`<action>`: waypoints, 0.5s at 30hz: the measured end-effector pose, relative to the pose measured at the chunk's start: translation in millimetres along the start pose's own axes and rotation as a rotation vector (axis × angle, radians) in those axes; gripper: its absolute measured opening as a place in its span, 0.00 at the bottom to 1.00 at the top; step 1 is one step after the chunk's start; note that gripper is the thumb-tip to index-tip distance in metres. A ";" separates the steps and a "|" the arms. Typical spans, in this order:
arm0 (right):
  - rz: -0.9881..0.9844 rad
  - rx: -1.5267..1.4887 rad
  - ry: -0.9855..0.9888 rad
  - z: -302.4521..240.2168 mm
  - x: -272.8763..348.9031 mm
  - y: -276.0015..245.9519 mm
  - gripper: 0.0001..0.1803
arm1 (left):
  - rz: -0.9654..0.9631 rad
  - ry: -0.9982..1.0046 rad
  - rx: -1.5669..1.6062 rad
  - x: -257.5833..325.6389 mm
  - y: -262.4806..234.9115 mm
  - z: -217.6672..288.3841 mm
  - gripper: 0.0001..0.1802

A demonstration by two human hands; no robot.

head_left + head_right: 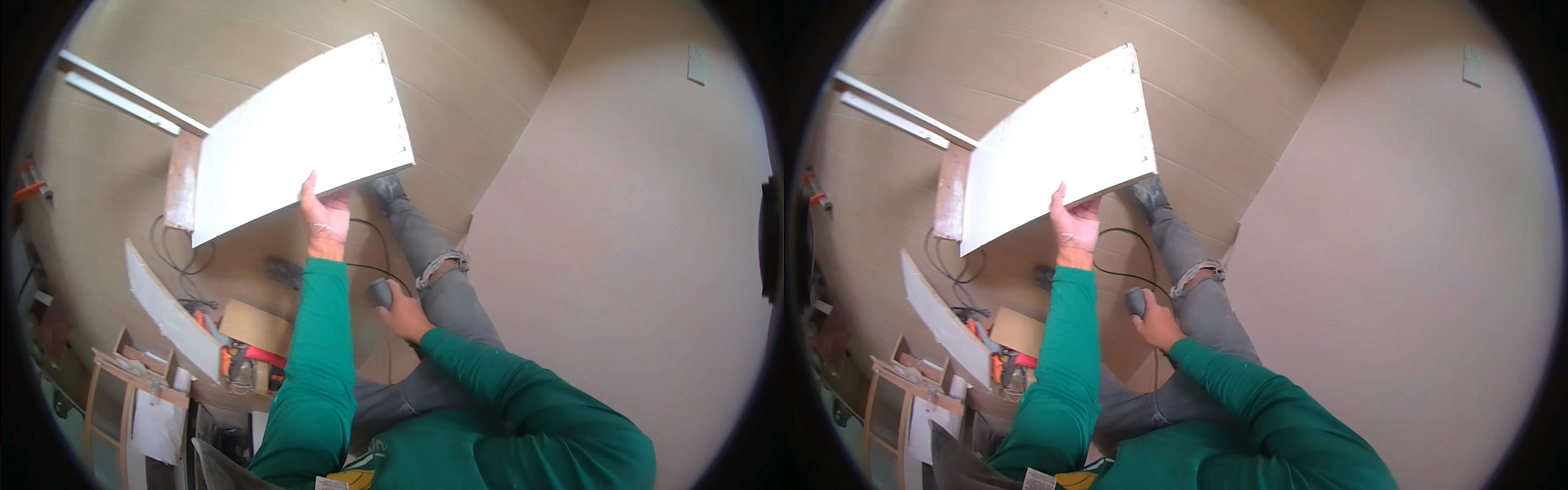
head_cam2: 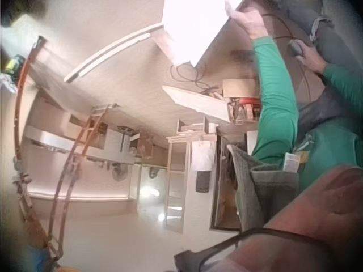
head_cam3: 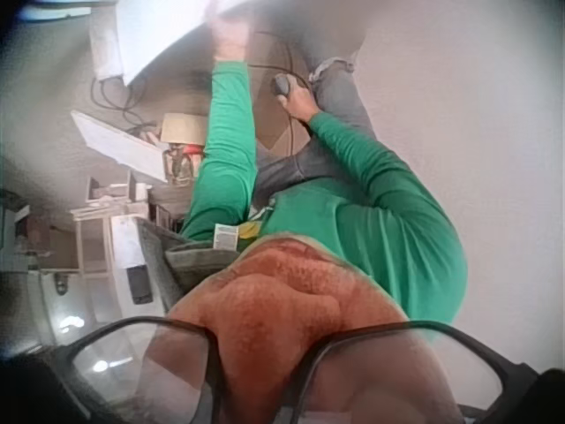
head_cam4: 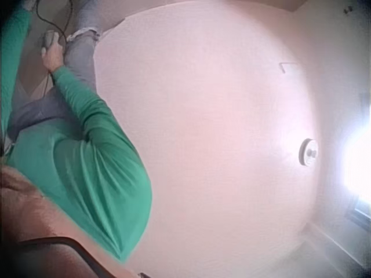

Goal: The person uses a power drill to drive screws into a wooden cabinet panel, securing it to a white frame. They then lift and reposition the assembled unit, place a white panel on top, and attach a long wooden trim piece to the edge.

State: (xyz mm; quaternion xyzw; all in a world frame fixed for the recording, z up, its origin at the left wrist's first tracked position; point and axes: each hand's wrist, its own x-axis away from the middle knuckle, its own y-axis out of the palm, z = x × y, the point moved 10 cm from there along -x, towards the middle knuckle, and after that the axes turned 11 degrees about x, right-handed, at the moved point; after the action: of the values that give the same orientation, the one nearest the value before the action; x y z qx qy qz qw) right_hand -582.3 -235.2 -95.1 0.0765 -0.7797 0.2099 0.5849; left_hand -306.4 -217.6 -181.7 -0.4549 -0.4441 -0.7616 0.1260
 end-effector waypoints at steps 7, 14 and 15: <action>0.083 -0.043 -0.035 4.3 -6.8 -4.7 0.43 | -0.138 -0.129 0.204 48.5 108.8 185.5 0.25; 0.146 -0.131 -0.069 -22.4 4.3 -32.9 0.45 | -0.262 -0.425 0.872 118.1 133.3 190.8 0.28; 0.155 -0.130 -0.079 -23.7 4.5 -35.2 0.45 | -0.264 -0.397 0.905 122.2 124.2 174.2 0.27</action>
State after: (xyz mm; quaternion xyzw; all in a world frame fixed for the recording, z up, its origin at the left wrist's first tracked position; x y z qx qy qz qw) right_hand -549.9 -256.5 -77.1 -0.0139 -0.8176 0.2002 0.5397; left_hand -198.9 -125.1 19.9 -0.4308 -0.7984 -0.4013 0.1262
